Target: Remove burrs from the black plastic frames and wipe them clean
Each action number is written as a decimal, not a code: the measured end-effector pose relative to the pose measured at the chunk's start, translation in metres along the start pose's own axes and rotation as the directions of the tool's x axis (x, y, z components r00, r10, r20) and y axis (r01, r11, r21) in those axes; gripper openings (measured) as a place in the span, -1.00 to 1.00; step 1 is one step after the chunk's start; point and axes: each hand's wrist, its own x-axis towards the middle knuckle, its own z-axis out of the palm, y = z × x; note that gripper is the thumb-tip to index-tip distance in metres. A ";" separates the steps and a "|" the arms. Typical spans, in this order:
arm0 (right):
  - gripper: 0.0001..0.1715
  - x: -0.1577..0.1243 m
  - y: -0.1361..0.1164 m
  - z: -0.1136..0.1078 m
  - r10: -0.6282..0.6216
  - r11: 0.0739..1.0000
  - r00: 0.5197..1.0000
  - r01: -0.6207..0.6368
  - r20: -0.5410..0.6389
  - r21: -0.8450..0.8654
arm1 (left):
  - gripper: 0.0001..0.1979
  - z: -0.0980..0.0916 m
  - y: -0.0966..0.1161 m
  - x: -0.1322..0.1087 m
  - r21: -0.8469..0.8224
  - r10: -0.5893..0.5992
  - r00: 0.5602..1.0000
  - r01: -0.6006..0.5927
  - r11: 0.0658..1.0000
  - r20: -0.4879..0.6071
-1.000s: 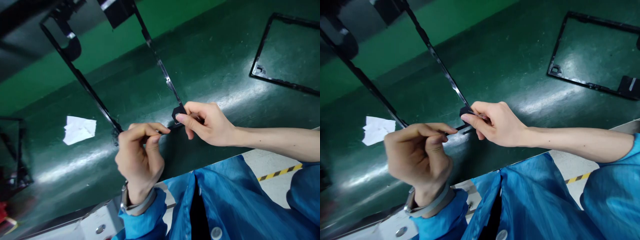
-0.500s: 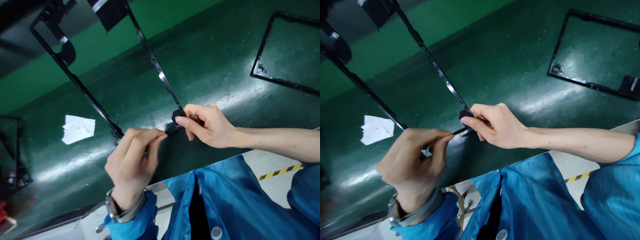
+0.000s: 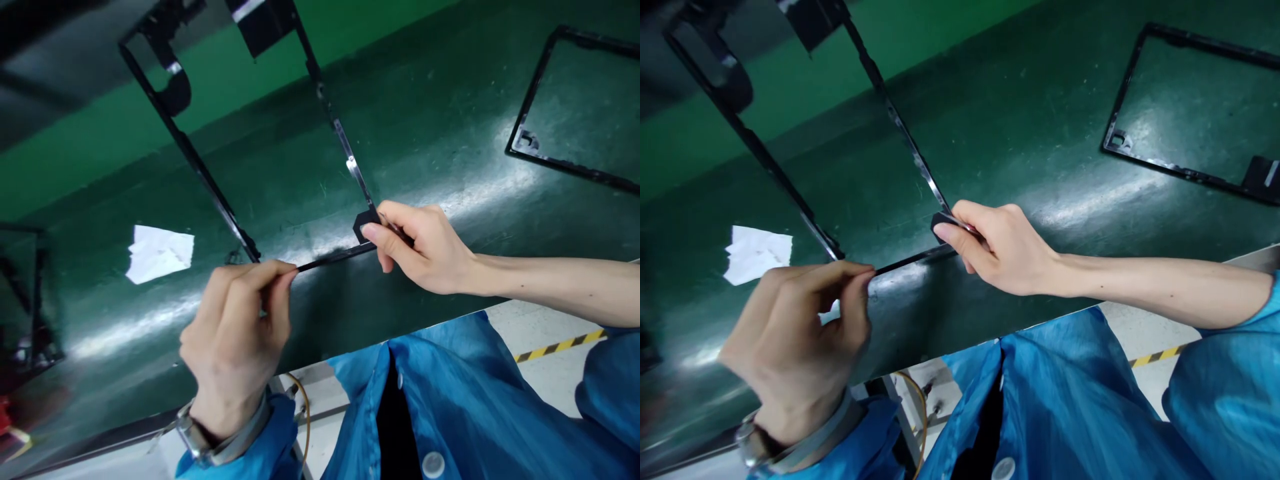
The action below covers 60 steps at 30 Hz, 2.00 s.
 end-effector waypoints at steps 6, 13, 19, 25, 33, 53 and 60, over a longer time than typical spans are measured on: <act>-0.38 0.000 0.000 0.000 0.002 1.000 1.000 -0.002 0.014 0.002 | -0.80 0.007 0.008 0.002 -0.140 0.005 0.999 -0.011 0.990 -0.041; -0.42 -0.002 0.000 -0.001 -0.008 0.999 1.000 0.008 0.016 -0.031 | -0.81 0.023 0.025 0.015 -0.218 0.002 0.999 0.007 0.976 0.042; -0.44 -0.002 -0.004 0.000 0.032 0.999 0.999 -0.033 -0.005 -0.022 | -0.91 0.028 0.021 0.027 -0.332 -0.048 0.979 0.112 0.937 0.196; -0.44 -0.001 -0.004 0.004 0.114 0.993 0.991 -0.110 -0.075 0.050 | -0.93 0.034 0.026 0.035 -0.447 -0.217 0.910 0.369 0.815 0.354; -0.50 -0.002 -0.005 0.004 0.075 0.997 0.988 -0.078 -0.134 -0.021 | -0.93 0.044 0.044 0.032 -0.582 -0.321 0.880 0.473 0.661 0.350; -0.42 -0.001 -0.008 0.005 0.111 0.994 0.984 -0.109 -0.136 0.019 | -0.92 0.038 0.050 0.031 -0.561 -0.350 0.896 0.445 0.698 0.274; -0.40 -0.002 -0.007 0.006 0.103 0.992 0.980 -0.115 -0.171 -0.060 | -0.89 0.042 0.051 0.032 -0.548 -0.367 0.884 0.467 0.694 0.289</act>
